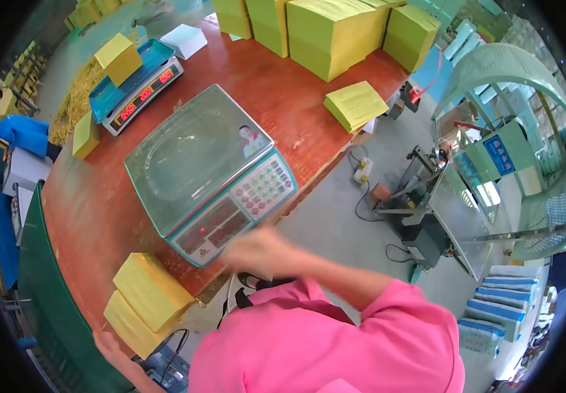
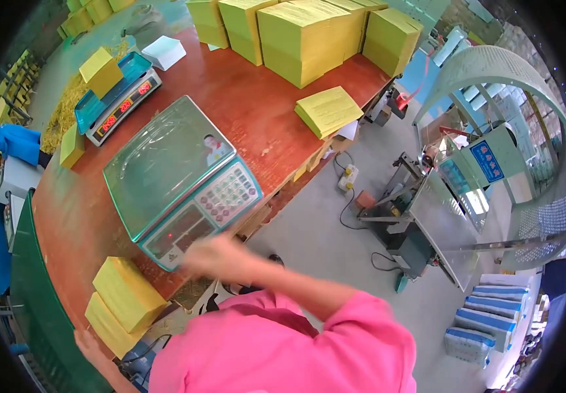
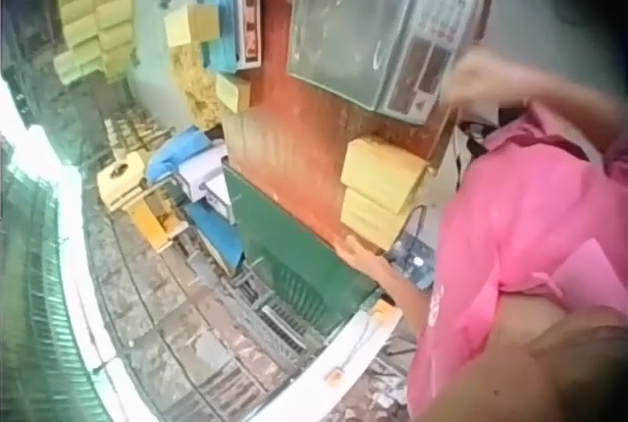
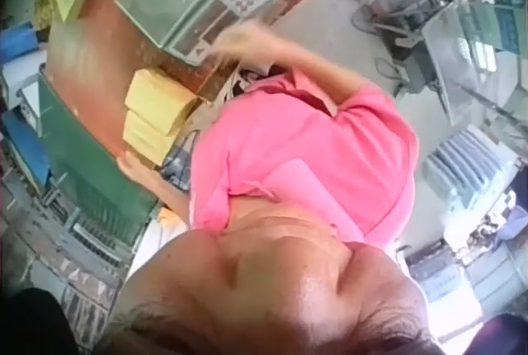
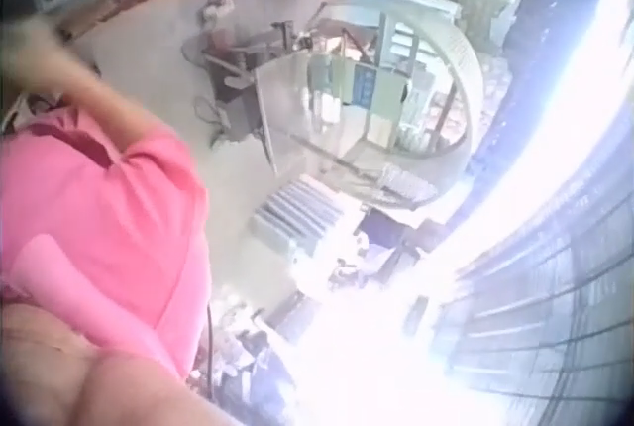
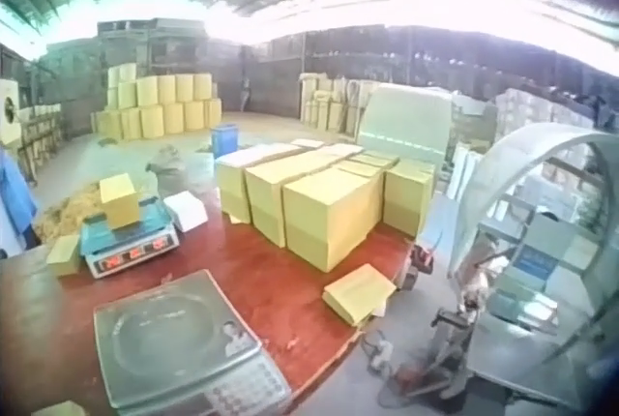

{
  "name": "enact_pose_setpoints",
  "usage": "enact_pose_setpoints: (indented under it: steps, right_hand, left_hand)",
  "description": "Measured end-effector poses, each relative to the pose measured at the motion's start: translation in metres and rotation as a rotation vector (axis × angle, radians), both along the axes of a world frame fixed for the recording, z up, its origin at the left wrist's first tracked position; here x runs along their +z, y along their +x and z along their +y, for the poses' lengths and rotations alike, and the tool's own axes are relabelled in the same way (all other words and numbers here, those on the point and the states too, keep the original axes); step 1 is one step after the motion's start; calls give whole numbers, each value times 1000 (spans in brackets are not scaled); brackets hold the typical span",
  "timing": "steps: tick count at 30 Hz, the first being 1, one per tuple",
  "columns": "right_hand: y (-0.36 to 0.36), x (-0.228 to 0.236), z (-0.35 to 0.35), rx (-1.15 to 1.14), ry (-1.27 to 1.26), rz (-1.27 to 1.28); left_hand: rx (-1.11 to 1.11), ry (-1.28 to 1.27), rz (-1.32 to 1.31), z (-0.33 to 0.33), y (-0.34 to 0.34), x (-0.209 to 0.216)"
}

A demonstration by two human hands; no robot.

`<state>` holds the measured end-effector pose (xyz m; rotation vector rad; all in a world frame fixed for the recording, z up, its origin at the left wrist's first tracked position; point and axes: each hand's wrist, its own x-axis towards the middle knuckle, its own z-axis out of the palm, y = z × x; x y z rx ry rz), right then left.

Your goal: The recorder weighs stacks of yellow textured paper on a digital scale and organizes them on a work table in a paper mill.

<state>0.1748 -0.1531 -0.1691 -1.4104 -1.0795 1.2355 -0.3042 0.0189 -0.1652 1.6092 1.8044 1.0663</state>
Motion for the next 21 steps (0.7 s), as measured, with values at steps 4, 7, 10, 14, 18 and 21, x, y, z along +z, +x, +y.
enact_pose_setpoints:
  steps: [4,7,10,14,18,21]
  right_hand:
    - [195,-48,-74,-1126,8,-371]
    - [350,-79,-126,-1475,-154,-581]
    - [417,-79,-124,-1390,-327,-563]
    - [429,-80,-117,-1184,-427,-424]
    - [411,-68,-141,-1049,-230,14]
    - [385,-81,-165,-953,-71,408]
  left_hand:
    - [-60,48,-151,-31,108,53]
    - [-199,86,25,-41,171,57]
    - [-338,79,20,-66,232,63]
    - [-473,106,37,-83,262,61]
    - [-415,95,8,-90,262,58]
    - [-376,-72,-185,-101,277,58]
